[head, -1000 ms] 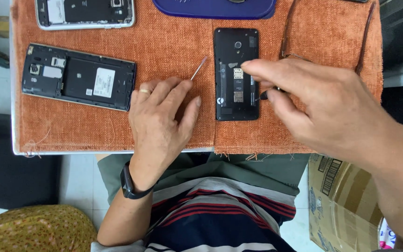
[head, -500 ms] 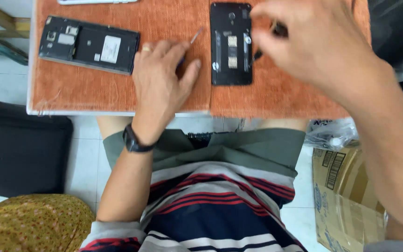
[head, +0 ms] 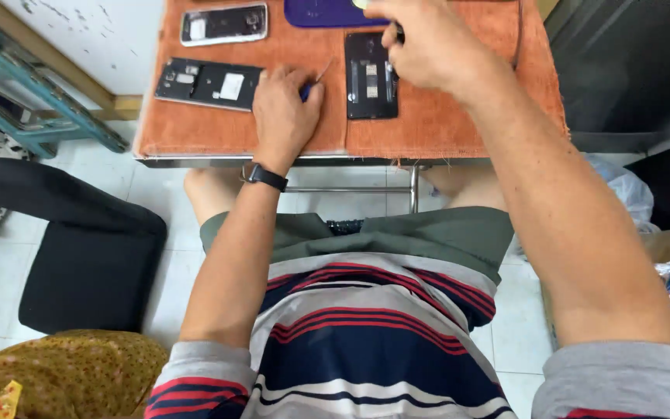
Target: Reassembling a mobile phone by installing internal components and tightening screws using a precision screwdriver.
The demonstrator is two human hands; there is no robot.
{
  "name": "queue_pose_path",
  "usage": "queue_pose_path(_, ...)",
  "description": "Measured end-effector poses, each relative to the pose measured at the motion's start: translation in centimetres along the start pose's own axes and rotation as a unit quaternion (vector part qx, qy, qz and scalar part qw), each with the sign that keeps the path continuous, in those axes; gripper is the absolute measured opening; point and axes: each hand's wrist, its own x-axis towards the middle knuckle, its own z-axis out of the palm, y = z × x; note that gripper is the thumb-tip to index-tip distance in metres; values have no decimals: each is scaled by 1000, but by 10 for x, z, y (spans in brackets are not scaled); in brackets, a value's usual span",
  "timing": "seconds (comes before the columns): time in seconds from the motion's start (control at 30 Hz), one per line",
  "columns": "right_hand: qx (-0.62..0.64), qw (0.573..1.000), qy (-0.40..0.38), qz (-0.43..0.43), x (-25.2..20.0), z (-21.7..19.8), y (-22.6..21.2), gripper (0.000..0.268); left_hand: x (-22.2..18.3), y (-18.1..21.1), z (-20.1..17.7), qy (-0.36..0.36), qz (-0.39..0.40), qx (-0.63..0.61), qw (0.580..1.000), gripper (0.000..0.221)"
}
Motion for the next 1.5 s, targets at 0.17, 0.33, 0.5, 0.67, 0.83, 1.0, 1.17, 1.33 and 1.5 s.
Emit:
queue_pose_path(0.17,-28,999,-23,14,-7,1,0,26,-9,-10,10,-25,-82,-55,995,23)
queue_pose_path(0.33,69,991,-118,-5,-10,-23,-21,51,-8,-11,9,3,-41,-91,995,16)
queue_pose_path(0.5,-1,993,-108,54,-13,-25,-26,37,-9,-4,2,-26,-80,-88,993,22)
queue_pose_path(0.67,82,977,-173,92,-14,-34,-35,47,-11,-7,5,-25,-74,-82,994,21)
queue_pose_path(0.83,11,987,-120,103,-14,-28,-22,37,-10,-8,8,-23,-80,-87,993,23)
queue_pose_path(1.0,49,987,-135,72,-14,-31,-24,36,-9,-6,4,-37,-85,-84,992,24)
queue_pose_path(1.17,0,993,-90,83,-14,-29,-22,33,-9,-8,6,-24,-81,-84,993,21)
queue_pose_path(1.33,53,990,-114,59,-13,-27,-23,37,-10,-8,6,-28,-79,-89,992,21)
queue_pose_path(1.5,23,993,-103,46,-10,-23,-17,38,-9,-7,4,-23,-80,-94,992,21)
